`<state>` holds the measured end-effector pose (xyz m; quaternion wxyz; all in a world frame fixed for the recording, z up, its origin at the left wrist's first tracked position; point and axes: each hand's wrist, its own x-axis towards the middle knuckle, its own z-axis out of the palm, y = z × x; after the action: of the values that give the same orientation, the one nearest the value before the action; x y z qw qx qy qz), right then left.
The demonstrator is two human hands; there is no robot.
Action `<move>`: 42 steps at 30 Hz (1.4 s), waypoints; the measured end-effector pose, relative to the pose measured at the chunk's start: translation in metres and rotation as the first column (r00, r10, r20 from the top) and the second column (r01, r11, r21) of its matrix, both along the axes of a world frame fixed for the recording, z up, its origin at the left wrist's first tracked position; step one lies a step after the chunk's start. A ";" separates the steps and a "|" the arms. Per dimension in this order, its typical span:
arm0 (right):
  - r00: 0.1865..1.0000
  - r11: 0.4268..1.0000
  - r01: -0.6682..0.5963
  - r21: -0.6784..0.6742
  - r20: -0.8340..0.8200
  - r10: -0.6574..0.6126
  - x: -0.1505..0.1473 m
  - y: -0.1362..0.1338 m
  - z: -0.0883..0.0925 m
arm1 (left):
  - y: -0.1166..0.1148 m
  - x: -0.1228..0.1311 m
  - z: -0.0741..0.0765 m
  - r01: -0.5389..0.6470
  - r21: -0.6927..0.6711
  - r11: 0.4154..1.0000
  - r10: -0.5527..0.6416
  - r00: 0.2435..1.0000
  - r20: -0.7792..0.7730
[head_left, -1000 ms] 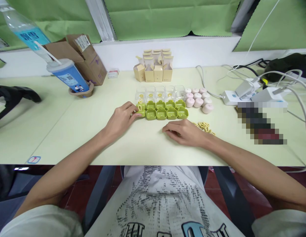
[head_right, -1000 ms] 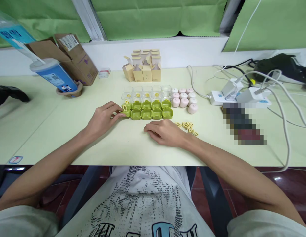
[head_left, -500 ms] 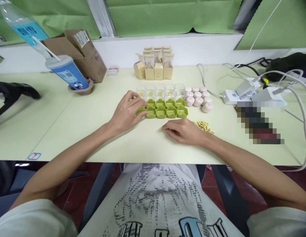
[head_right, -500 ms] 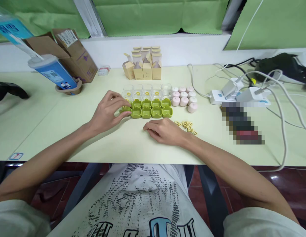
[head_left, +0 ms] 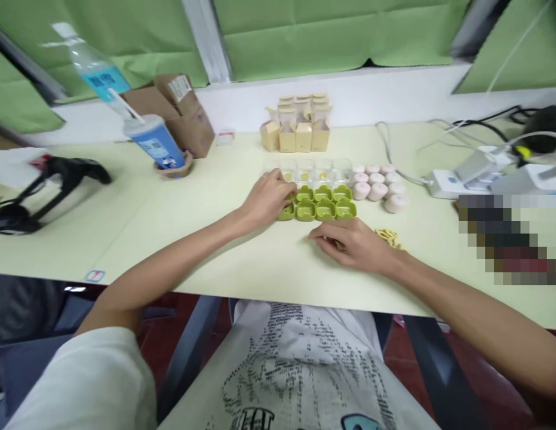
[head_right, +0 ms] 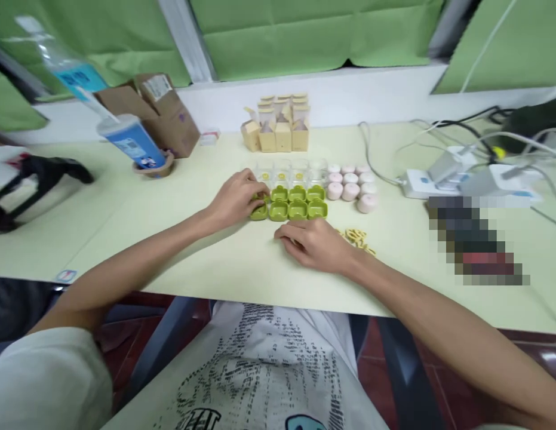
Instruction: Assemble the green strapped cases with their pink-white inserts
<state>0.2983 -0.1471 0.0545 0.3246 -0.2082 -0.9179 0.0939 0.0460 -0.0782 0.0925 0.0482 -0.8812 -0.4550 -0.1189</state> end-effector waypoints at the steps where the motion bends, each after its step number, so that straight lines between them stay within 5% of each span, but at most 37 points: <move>1: 0.999 1.000 0.011 0.018 -0.032 -0.010 -0.001 0.001 0.000 | -0.003 -0.002 0.006 0.013 0.022 1.000 -0.014 1.000 0.020; 5: 0.989 0.992 0.096 0.081 -0.118 -0.086 0.002 0.006 0.005 | -0.028 -0.014 0.046 0.109 0.167 0.980 -0.130 0.984 0.124; 9: 0.961 0.926 0.270 0.264 -0.015 -0.276 0.027 0.009 0.040 | -0.062 -0.036 0.064 0.291 0.022 0.957 -0.292 0.952 0.091; 12: 0.869 0.835 0.455 0.310 0.053 -0.493 0.056 0.002 0.073 | -0.078 -0.055 0.047 0.310 -0.092 0.946 -0.312 0.950 -0.008; 15: 0.823 0.842 0.489 0.230 0.197 -0.532 0.081 -0.009 0.086 | -0.084 -0.066 0.021 0.245 -0.090 0.965 -0.253 0.964 -0.083; 19: 0.794 0.894 0.412 0.175 0.412 -0.447 0.094 -0.014 0.064 | -0.084 -0.070 0.001 0.240 -0.113 0.964 -0.245 0.969 -0.029; 25: 0.700 0.885 0.454 0.100 0.575 -0.424 0.090 -0.013 0.031 | -0.102 -0.078 0.002 0.267 0.056 0.962 -0.270 0.961 0.063; 31: 0.773 0.872 0.487 -0.052 0.491 -0.402 0.088 -0.016 0.028 | -0.122 -0.070 -0.007 0.245 0.188 0.951 -0.233 0.969 -0.085; 35: 0.804 0.878 0.469 -0.096 0.457 -0.380 0.085 -0.016 0.030 | -0.121 -0.057 -0.016 0.295 0.232 0.927 -0.291 0.955 -0.051; 42: 0.717 0.808 0.588 0.036 0.439 -0.542 0.087 -0.022 0.040 | -0.116 -0.046 -0.026 0.344 0.257 0.903 -0.357 0.934 0.003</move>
<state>0.3855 -0.1695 0.0943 0.1159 -0.5108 -0.8518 -0.0094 -0.0001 -0.1947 0.0660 0.1264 -0.9320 -0.2712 -0.2048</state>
